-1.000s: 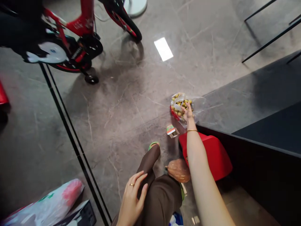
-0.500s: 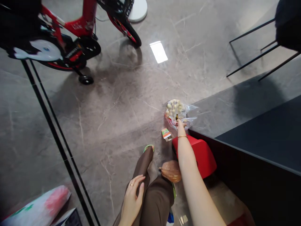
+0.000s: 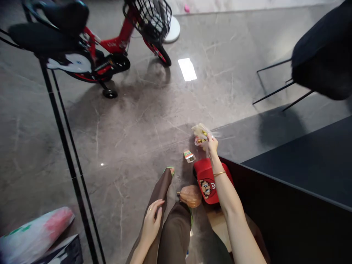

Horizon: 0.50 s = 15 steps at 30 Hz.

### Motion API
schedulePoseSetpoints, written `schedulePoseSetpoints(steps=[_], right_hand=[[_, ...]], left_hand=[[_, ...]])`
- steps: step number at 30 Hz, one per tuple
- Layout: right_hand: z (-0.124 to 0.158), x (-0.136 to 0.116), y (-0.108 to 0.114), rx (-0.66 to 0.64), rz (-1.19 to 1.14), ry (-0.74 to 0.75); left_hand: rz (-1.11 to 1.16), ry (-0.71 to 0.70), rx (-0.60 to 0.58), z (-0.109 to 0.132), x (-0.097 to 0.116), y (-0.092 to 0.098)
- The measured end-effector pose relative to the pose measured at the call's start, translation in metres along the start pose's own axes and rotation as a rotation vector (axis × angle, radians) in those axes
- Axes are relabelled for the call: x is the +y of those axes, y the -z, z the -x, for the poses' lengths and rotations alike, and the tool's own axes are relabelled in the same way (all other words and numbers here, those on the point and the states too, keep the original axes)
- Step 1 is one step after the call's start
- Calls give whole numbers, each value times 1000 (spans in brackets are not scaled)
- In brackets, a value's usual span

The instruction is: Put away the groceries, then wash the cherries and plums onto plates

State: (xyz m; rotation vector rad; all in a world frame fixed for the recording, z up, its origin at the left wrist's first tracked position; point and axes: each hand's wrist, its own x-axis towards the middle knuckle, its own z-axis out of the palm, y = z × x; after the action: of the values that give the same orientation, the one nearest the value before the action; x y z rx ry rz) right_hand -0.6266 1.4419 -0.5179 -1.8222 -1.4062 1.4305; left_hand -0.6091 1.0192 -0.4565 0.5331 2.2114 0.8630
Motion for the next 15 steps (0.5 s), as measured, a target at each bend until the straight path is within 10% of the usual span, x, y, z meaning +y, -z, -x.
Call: schedulePoseSetpoints(steps=[4, 8, 15], right_hand=[[85, -106, 49, -320, -59, 150], [229, -196, 119, -776, 25, 261], [467, -272, 262, -1104, 18, 336]], left_hand=[[10, -75, 99, 30, 42, 31], [-94, -184, 286, 64, 112, 78], [-389, -356, 538, 158, 225, 135]])
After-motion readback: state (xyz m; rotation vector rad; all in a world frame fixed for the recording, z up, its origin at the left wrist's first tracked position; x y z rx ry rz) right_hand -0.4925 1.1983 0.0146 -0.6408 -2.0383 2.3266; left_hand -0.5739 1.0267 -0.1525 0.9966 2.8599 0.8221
